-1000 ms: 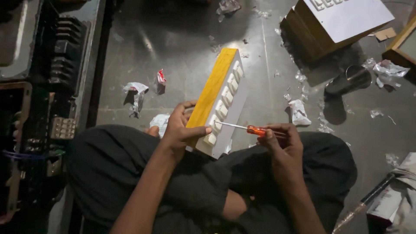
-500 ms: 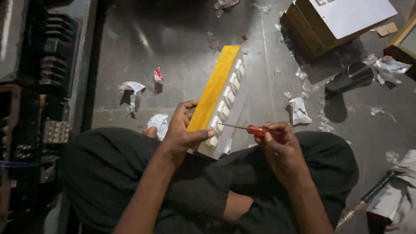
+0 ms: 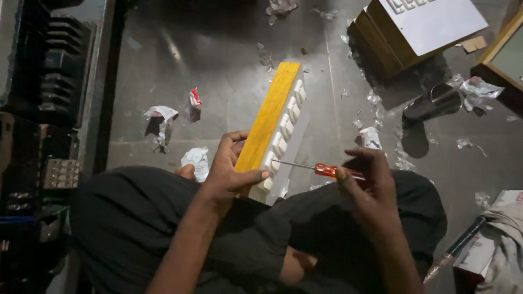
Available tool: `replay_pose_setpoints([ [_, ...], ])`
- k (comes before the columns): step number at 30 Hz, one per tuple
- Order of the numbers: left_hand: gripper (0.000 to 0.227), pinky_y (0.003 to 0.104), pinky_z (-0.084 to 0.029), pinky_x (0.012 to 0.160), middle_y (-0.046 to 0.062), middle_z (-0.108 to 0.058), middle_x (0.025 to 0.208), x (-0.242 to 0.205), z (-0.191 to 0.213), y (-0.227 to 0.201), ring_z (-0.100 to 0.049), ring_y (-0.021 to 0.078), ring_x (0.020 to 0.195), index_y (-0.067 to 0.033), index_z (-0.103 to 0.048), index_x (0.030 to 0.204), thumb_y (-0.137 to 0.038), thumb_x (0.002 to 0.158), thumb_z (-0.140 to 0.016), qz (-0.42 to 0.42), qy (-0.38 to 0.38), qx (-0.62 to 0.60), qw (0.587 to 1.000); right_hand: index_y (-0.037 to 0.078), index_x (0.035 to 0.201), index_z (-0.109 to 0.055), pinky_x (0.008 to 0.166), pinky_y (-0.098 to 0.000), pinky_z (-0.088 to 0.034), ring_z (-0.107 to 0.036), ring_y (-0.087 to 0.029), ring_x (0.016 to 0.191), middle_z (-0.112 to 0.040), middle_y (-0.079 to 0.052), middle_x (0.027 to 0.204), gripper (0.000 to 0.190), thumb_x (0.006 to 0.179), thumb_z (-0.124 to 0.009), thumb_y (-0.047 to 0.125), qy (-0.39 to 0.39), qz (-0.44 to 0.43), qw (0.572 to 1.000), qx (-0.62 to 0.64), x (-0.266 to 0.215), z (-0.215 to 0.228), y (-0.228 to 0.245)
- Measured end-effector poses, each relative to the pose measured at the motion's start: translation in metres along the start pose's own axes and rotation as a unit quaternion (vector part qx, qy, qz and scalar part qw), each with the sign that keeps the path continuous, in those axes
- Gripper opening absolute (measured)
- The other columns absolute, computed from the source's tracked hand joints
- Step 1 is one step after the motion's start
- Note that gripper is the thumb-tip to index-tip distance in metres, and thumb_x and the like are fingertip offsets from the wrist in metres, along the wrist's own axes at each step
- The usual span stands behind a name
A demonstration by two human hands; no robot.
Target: The person sits on the floor and uses a screwdriver to tighten screws on white electrical sockets mounted on a yellow and white board. The person repeatedly adjusts the board and continues screwing each socket in sequence.
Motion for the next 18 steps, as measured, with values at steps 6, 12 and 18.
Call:
replay_pose_setpoints([
  [6, 0.091, 0.036, -0.056, 0.085, 0.015, -0.063, 0.121, 0.000, 0.006, 0.001, -0.066, 0.0235, 0.105, -0.0040, -0.038, 0.140, 0.000, 0.061, -0.083, 0.046, -0.027, 0.042, 0.998, 0.003, 0.112, -0.055, 0.055, -0.0257, -0.046, -0.058, -0.014, 0.064, -0.062, -0.011, 0.078, 0.028, 0.095, -0.073, 0.016, -0.040, -0.048, 0.998, -0.010, -0.003, 0.004, -0.007],
  [12, 0.089, 0.034, -0.056, 0.090, 0.015, -0.062, 0.123, 0.000, 0.000, -0.004, -0.065, 0.0220, 0.109, -0.0019, -0.039, 0.140, 0.000, 0.062, -0.083, 0.045, -0.011, 0.019, 0.999, 0.004, 0.114, -0.055, 0.061, -0.0218, -0.045, -0.055, -0.007, 0.076, -0.061, -0.003, 0.092, 0.027, 0.096, -0.073, 0.014, 0.019, 0.049, 0.998, 0.025, -0.005, 0.002, -0.011],
  [18, 0.092, 0.035, -0.058, 0.091, 0.015, -0.063, 0.119, 0.001, 0.002, -0.008, -0.067, 0.0243, 0.107, -0.0046, -0.039, 0.140, 0.001, 0.059, -0.082, 0.076, -0.041, 0.027, 0.996, 0.005, 0.119, -0.049, 0.079, -0.0224, -0.052, -0.057, -0.008, 0.094, -0.056, -0.002, 0.112, 0.037, 0.090, -0.070, 0.014, 0.027, 0.140, 0.990, 0.021, -0.007, -0.005, 0.010],
])
Point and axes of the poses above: each hand's wrist, its own x-axis towards the middle knuckle, its own z-axis out of the back of the hand, y = z × x, the point moved 7 cm from there along x, towards the middle knuckle
